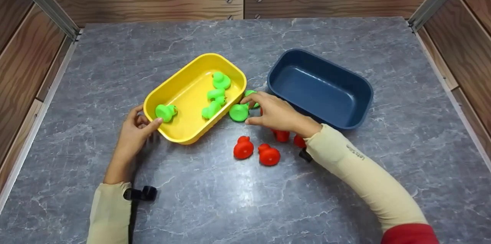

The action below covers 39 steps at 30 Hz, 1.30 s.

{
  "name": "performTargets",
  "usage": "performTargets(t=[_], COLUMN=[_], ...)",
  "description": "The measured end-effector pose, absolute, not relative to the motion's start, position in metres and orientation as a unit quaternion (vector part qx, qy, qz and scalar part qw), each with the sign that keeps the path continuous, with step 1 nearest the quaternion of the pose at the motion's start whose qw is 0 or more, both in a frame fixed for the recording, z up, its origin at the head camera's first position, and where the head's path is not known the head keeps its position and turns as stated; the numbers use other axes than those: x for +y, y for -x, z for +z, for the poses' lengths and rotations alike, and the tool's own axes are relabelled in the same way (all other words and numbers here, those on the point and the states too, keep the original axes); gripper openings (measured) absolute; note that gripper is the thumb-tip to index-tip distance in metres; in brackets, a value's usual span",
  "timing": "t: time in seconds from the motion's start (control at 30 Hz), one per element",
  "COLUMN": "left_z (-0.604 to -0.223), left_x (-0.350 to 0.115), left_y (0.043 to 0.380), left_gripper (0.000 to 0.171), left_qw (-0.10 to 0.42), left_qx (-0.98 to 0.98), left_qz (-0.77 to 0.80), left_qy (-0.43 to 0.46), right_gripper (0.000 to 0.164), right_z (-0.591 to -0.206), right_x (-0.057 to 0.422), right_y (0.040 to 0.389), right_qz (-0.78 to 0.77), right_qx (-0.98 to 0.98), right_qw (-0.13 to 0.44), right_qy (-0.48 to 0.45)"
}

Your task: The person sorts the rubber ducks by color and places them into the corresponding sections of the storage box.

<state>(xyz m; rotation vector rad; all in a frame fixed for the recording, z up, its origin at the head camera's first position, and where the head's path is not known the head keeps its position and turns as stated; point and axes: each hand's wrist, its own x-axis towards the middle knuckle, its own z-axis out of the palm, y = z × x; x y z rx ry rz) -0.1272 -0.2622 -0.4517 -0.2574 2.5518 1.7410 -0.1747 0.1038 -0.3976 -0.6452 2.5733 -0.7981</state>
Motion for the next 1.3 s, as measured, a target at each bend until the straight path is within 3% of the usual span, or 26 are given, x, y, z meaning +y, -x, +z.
performTargets(t=[0.67,1.3], left_z=[-0.45,-0.451], left_x=[-0.261,-0.262], left_y=[0.127,0.128], left_gripper=[0.062,0.061], left_qw=[0.023,0.021], left_qx=[0.816,0.816], left_qz=[0.572,0.572], left_qy=[0.086,0.085], right_gripper=[0.05,0.046], right_z=[-0.402,-0.412], right_x=[0.094,0.086], right_y=[0.186,0.187], right_qz=[-0.226,-0.182], right_qx=[0.924,0.934], right_qw=[0.208,0.176], right_qy=[0.229,0.251])
